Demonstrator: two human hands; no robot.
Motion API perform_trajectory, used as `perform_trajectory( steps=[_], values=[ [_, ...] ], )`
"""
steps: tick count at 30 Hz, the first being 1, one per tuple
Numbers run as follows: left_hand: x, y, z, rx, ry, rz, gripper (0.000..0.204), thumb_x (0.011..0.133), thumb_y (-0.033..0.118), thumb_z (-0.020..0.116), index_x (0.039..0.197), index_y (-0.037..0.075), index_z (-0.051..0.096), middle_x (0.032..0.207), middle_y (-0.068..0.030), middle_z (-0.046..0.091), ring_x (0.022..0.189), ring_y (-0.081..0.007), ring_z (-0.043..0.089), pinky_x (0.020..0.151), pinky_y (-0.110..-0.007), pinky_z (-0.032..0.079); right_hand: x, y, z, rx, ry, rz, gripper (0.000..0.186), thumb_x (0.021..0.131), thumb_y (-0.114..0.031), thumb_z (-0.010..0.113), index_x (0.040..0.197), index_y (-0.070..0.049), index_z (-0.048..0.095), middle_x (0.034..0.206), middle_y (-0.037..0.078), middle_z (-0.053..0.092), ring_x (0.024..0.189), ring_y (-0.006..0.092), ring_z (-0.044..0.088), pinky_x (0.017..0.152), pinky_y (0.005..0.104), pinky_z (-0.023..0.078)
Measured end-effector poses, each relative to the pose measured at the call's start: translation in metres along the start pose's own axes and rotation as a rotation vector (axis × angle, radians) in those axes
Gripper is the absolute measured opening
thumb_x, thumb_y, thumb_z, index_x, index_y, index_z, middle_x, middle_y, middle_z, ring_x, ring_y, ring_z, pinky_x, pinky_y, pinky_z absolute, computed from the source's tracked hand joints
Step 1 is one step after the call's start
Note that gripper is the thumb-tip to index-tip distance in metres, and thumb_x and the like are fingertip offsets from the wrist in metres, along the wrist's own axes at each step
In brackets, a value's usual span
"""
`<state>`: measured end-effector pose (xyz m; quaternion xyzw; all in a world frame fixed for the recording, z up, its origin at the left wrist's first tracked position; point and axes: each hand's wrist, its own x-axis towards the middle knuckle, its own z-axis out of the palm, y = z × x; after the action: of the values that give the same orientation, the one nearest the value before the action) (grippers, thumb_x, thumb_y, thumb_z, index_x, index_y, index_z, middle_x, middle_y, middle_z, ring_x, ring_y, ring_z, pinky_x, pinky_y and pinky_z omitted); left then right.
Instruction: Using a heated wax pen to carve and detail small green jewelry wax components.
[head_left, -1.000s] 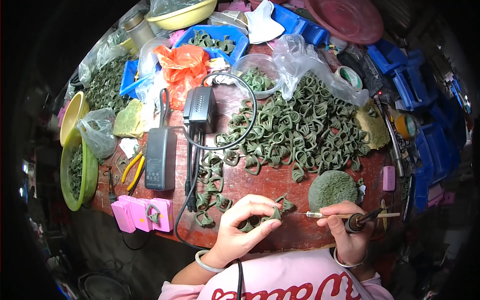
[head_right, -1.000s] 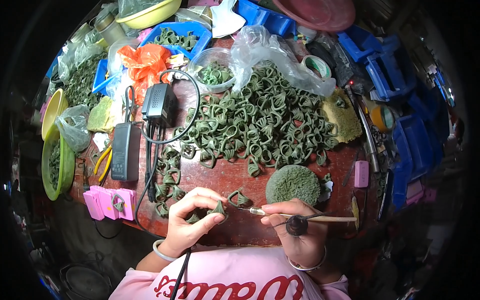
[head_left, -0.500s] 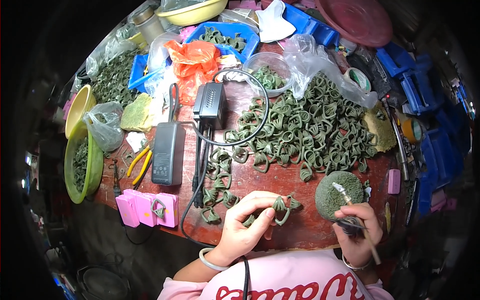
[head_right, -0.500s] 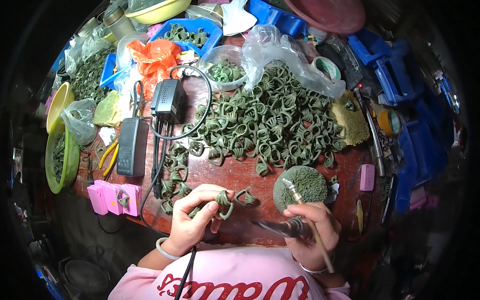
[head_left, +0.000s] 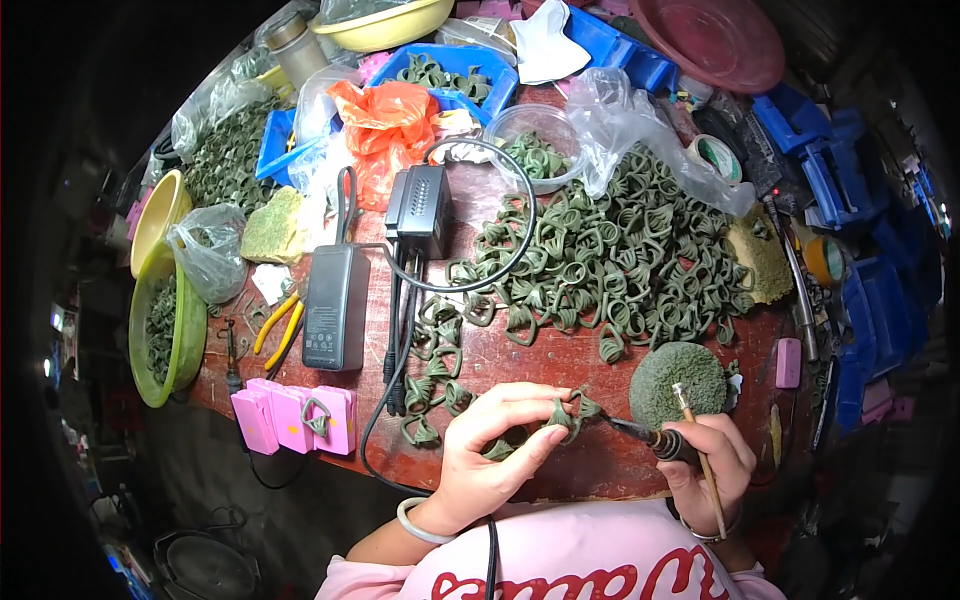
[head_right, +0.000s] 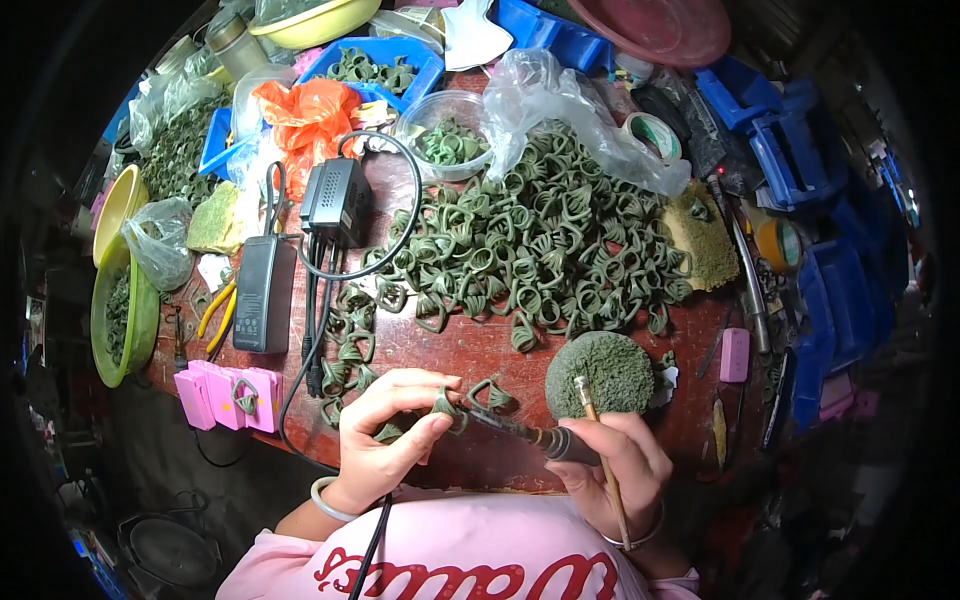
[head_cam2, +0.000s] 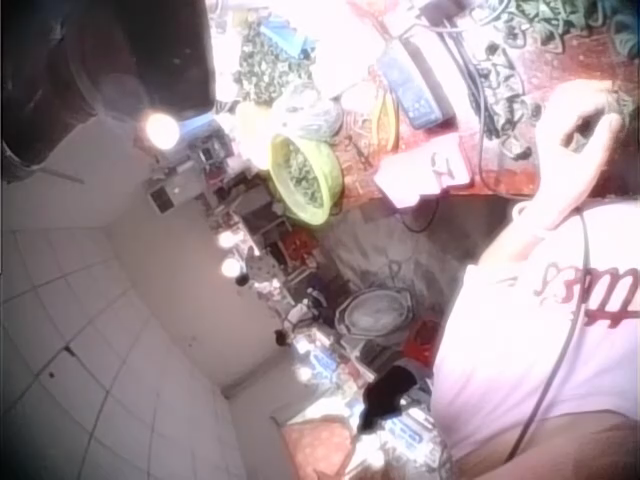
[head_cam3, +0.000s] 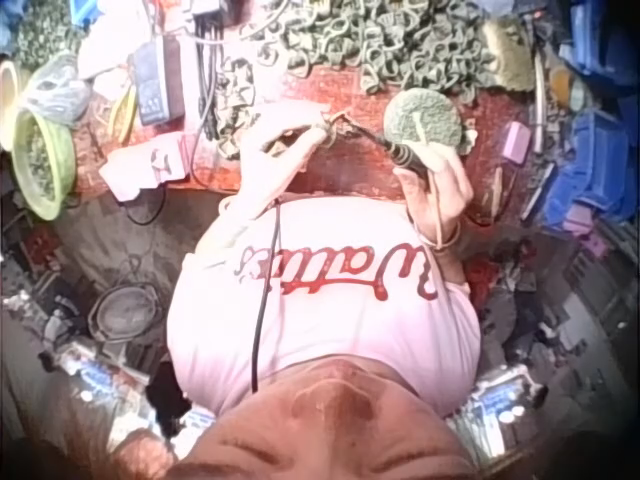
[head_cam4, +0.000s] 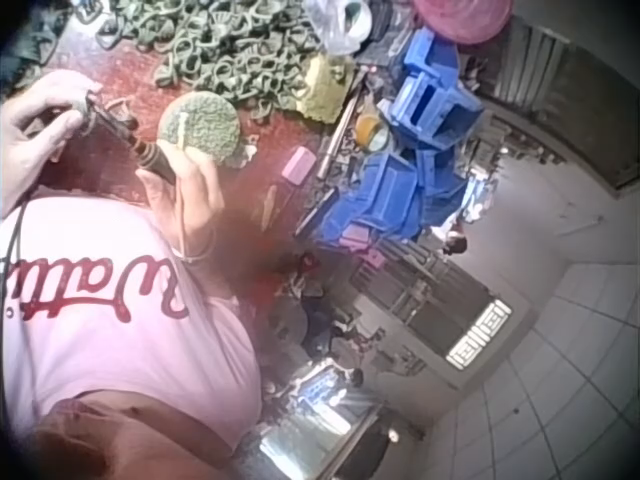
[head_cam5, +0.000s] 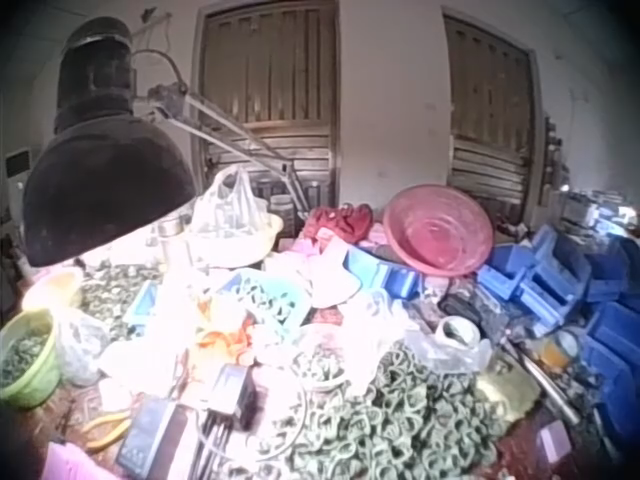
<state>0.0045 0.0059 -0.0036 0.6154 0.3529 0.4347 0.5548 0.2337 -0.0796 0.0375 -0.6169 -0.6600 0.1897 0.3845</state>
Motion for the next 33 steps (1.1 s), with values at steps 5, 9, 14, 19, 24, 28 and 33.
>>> perform_trajectory(
  steps=[5, 9, 14, 19, 24, 28, 33],
  values=[
    [0.0022, -0.0001, 0.0004, 0.089, 0.010, 0.104, 0.020, 0.079, 0.001, 0.075, 0.098, 0.000, 0.069, 0.109, -0.0172, 0.069, 0.101, -0.0260, 0.064, 0.088, -0.035, 0.049, 0.0026, -0.0013, 0.0029, -0.007, -0.042, 0.006, 0.034, 0.084, -0.023, 0.076, 0.106, 0.001, 0.067, 0.076, 0.011, 0.063, 0.061, 0.0214, 0.063, 0.056, 0.0300, 0.051],
    [0.0023, 0.0017, 0.0006, 0.087, 0.017, 0.112, 0.020, 0.078, 0.000, 0.075, 0.096, 0.000, 0.069, 0.109, -0.0173, 0.069, 0.100, -0.0265, 0.064, 0.087, -0.036, 0.049, 0.0019, -0.0016, 0.0024, -0.029, -0.086, 0.024, 0.034, 0.084, -0.023, 0.076, 0.106, 0.001, 0.067, 0.076, 0.011, 0.063, 0.061, 0.0217, 0.064, 0.055, 0.0305, 0.051],
    [0.0025, 0.0008, 0.0002, 0.089, -0.005, 0.136, 0.023, 0.078, -0.003, 0.074, 0.100, 0.000, 0.068, 0.112, -0.0157, 0.068, 0.100, -0.0249, 0.065, 0.086, -0.034, 0.051, 0.0017, -0.0016, 0.0034, -0.047, -0.104, 0.015, 0.034, 0.083, -0.023, 0.076, 0.106, 0.000, 0.067, 0.078, 0.011, 0.065, 0.062, 0.0232, 0.065, 0.055, 0.0313, 0.051],
    [0.0014, 0.0014, 0.0006, 0.093, 0.005, 0.126, 0.021, 0.077, 0.000, 0.076, 0.097, 0.000, 0.068, 0.110, -0.0176, 0.069, 0.100, -0.0263, 0.064, 0.087, -0.036, 0.050, 0.0025, -0.0020, 0.0038, -0.055, -0.116, 0.014, 0.034, 0.083, -0.022, 0.077, 0.106, 0.001, 0.067, 0.078, 0.012, 0.065, 0.063, 0.0245, 0.065, 0.056, 0.0321, 0.052],
    [0.0014, 0.0022, 0.0009, 0.089, 0.006, 0.116, 0.021, 0.077, 0.000, 0.076, 0.096, -0.001, 0.069, 0.109, -0.0174, 0.069, 0.099, -0.0261, 0.065, 0.087, -0.036, 0.050, 0.0039, -0.0040, 0.0030, -0.069, -0.131, 0.020, 0.034, 0.082, -0.021, 0.077, 0.106, 0.001, 0.067, 0.078, 0.012, 0.065, 0.063, 0.0252, 0.065, 0.056, 0.0321, 0.052],
    [0.0018, 0.0020, 0.0010, 0.086, 0.003, 0.121, 0.021, 0.077, -0.001, 0.076, 0.096, -0.001, 0.069, 0.109, -0.0176, 0.069, 0.099, -0.0262, 0.065, 0.087, -0.036, 0.050, 0.0038, -0.0037, 0.0036, -0.066, -0.125, 0.019, 0.034, 0.082, -0.021, 0.077, 0.106, 0.001, 0.067, 0.078, 0.012, 0.065, 0.063, 0.0253, 0.065, 0.056, 0.0321, 0.052],
    [0.0022, 0.0013, 0.0008, 0.085, -0.006, 0.129, 0.022, 0.076, -0.001, 0.076, 0.097, -0.001, 0.068, 0.109, -0.0179, 0.069, 0.099, -0.0263, 0.065, 0.086, -0.036, 0.051, 0.0037, -0.0036, 0.0040, -0.059, -0.114, 0.034, 0.033, 0.083, -0.021, 0.077, 0.105, 0.002, 0.067, 0.077, 0.012, 0.064, 0.063, 0.0253, 0.065, 0.056, 0.0326, 0.052]
  ],
)
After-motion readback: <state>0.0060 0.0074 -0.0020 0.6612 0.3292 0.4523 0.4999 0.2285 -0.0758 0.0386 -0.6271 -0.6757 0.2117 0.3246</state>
